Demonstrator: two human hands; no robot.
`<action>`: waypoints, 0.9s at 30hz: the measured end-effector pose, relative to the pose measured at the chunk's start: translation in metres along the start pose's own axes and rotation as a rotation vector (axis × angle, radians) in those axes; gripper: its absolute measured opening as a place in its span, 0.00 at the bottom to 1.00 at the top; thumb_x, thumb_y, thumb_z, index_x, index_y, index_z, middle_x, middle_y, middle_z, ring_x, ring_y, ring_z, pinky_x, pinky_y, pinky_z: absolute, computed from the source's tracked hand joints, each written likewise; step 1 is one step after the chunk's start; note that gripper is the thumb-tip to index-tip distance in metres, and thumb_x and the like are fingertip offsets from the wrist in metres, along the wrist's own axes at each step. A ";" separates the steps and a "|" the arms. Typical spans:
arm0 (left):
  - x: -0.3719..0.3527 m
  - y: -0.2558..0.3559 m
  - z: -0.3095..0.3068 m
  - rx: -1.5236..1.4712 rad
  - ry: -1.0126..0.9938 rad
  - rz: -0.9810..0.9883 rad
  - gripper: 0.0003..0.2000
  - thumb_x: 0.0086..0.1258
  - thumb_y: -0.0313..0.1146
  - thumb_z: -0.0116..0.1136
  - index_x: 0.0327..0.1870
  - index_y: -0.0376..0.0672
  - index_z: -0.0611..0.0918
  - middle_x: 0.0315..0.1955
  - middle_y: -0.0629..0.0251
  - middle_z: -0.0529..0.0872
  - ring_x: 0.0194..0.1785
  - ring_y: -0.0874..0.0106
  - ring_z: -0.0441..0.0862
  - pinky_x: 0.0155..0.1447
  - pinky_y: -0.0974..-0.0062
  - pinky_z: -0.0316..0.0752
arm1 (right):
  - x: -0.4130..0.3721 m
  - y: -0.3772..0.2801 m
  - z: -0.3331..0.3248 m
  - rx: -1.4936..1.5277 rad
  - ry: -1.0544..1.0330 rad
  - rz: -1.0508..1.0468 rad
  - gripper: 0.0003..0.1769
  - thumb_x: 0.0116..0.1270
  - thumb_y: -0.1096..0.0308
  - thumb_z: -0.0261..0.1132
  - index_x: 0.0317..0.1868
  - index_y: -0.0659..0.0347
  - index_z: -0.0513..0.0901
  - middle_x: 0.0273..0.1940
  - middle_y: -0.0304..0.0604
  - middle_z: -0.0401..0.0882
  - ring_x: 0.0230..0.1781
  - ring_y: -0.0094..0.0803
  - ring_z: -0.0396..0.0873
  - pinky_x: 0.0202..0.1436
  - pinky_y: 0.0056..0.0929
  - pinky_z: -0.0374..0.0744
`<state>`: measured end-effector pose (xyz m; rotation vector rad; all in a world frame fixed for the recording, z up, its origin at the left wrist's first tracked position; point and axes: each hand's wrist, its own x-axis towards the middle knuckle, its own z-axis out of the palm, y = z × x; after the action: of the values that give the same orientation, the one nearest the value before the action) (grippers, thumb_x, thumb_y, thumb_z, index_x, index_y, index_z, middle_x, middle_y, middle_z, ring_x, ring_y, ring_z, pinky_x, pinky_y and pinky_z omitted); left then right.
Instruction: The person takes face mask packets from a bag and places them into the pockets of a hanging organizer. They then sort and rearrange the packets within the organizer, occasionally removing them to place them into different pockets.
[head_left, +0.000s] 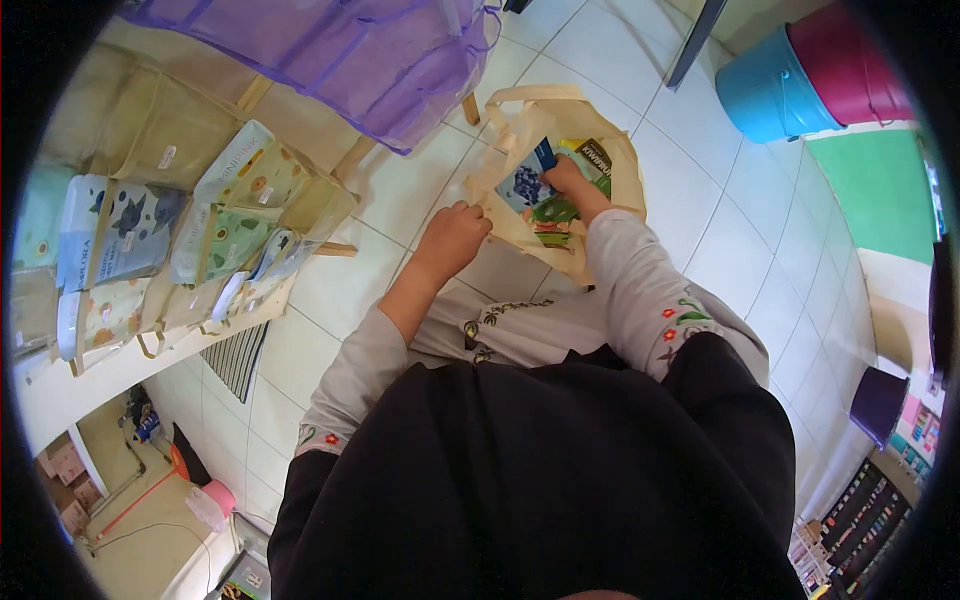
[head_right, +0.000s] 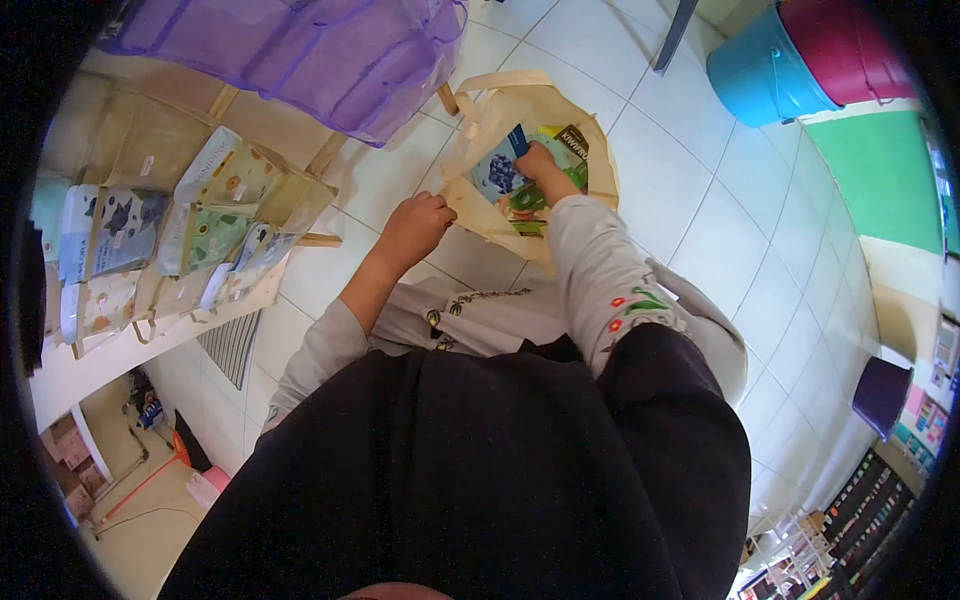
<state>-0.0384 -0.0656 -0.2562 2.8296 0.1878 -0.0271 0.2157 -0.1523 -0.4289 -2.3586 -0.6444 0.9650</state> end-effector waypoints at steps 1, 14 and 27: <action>-0.002 -0.001 0.001 -0.004 -0.008 -0.007 0.04 0.56 0.28 0.60 0.32 0.43 0.83 0.30 0.65 0.81 0.38 0.64 0.78 0.42 0.67 0.75 | -0.010 -0.014 -0.022 -0.133 -0.015 -0.047 0.28 0.45 0.66 0.74 0.48 0.65 0.78 0.41 0.53 0.82 0.41 0.44 0.82 0.46 0.35 0.77; -0.002 0.024 -0.062 -2.039 0.263 -0.345 0.32 0.67 0.50 0.54 0.68 0.47 0.61 0.60 0.56 0.73 0.65 0.59 0.68 0.64 0.51 0.65 | -0.168 -0.205 -0.228 0.034 -0.673 -0.578 0.21 0.57 0.74 0.66 0.52 0.66 0.76 0.40 0.38 0.82 0.42 0.25 0.76 0.50 0.27 0.75; -0.048 0.043 -0.119 -1.802 0.517 -0.428 0.19 0.64 0.26 0.60 0.56 0.36 0.71 0.48 0.57 0.81 0.48 0.64 0.83 0.50 0.64 0.81 | -0.213 -0.257 -0.188 0.156 -0.499 -0.615 0.32 0.51 0.76 0.71 0.59 0.64 0.72 0.47 0.41 0.79 0.46 0.28 0.77 0.55 0.25 0.73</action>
<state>-0.0803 -0.0758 -0.1279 0.9287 0.5478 0.4974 0.1588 -0.1347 -0.0505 -1.6126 -1.3284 1.2432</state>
